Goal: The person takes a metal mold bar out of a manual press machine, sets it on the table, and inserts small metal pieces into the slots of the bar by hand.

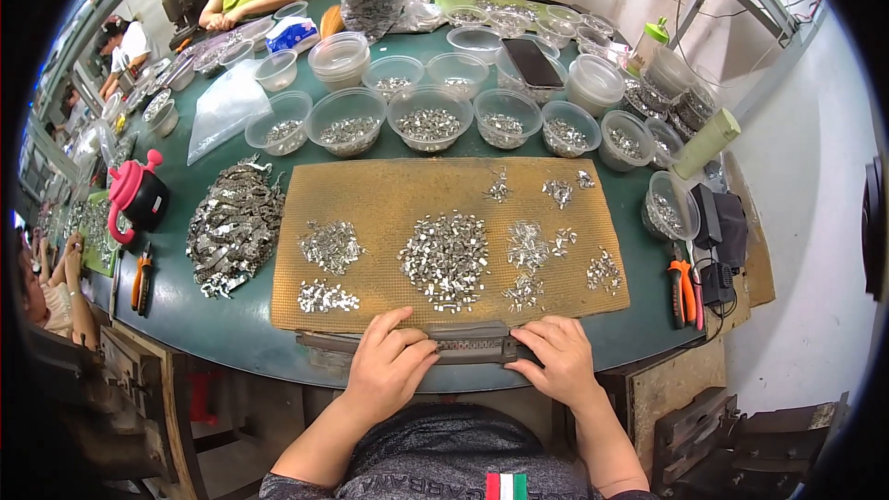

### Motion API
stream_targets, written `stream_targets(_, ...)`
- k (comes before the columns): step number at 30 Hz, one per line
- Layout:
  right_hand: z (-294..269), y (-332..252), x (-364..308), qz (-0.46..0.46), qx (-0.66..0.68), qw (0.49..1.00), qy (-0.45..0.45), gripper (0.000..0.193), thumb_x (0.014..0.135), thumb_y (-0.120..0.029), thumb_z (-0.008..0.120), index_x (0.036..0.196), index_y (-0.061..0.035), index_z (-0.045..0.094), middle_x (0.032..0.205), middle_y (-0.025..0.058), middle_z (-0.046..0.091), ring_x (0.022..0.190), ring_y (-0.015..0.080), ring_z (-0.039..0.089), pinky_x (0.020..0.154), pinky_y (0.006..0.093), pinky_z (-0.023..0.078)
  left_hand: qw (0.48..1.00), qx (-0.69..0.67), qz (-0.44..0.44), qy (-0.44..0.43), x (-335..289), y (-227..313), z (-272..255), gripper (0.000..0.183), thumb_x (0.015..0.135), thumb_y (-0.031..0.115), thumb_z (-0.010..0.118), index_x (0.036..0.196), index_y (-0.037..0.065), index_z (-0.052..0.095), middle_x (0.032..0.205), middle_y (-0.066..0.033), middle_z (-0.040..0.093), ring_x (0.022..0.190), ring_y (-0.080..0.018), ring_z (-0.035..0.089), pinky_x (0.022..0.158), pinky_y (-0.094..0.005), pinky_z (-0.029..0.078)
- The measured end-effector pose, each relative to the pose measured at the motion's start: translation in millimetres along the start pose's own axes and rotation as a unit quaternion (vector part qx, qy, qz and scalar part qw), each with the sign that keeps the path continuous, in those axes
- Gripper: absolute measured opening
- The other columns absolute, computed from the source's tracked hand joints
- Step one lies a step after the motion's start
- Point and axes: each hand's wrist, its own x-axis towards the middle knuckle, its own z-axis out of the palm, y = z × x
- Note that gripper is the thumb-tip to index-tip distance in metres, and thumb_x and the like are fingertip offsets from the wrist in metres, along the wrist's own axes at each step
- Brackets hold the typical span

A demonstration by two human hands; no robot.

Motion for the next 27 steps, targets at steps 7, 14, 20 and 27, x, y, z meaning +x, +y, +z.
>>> stream_targets(7,4.5,2.7,2.3,-0.016,0.002,1.0,0.016,0.05,0.069,-0.033,0.09,0.11,-0.0088,0.075,0.107,0.0064,0.071,0.103,0.0307,0.064,0.088,0.0435,0.05,0.994,-0.077,-0.019,0.078,13.4,2.4,-30.8,0.022,0.082,0.007,0.084,0.1,0.003,0.072,0.099,-0.0107,0.076,0.101,-0.0321,0.073,0.096,-0.0501,0.055)
stream_targets(14,7.7,0.5,-11.5,0.027,0.02,0.999,0.029,0.049,0.062,-0.031,0.092,0.103,-0.0079,0.076,0.101,0.0068,0.07,0.1,0.0329,0.062,0.089,0.0449,0.048,0.986,0.037,-0.089,0.137,14.0,-66.3,-93.6,0.019,0.086,0.006,0.081,0.102,0.001,0.072,0.1,-0.0146,0.075,0.092,-0.0325,0.073,0.081,-0.0391,0.058)
stream_targets(20,10.0,-2.7,-8.6,0.032,0.033,0.998,0.034,0.047,0.064,-0.029,0.091,0.104,-0.0085,0.076,0.103,0.006,0.07,0.101,0.0328,0.061,0.09,0.0451,0.048,0.945,0.133,-0.219,0.204,12.8,-142.7,-165.7,0.02,0.094,0.017,0.075,0.109,0.004,0.072,0.097,-0.0138,0.074,0.087,-0.0283,0.073,0.075,-0.0378,0.057)
stream_targets(27,-1.3,-3.5,-2.0,0.006,0.022,1.0,-0.019,0.049,0.079,-0.027,0.085,0.121,-0.0052,0.072,0.116,0.0173,0.071,0.112,0.0399,0.064,0.102,0.0519,0.047,0.919,0.278,-0.176,0.218,-34.6,-156.4,-154.3,0.028,0.09,0.011,0.074,0.117,0.005,0.069,0.124,-0.0168,0.068,0.129,-0.0414,0.057,0.11,-0.0496,0.046)
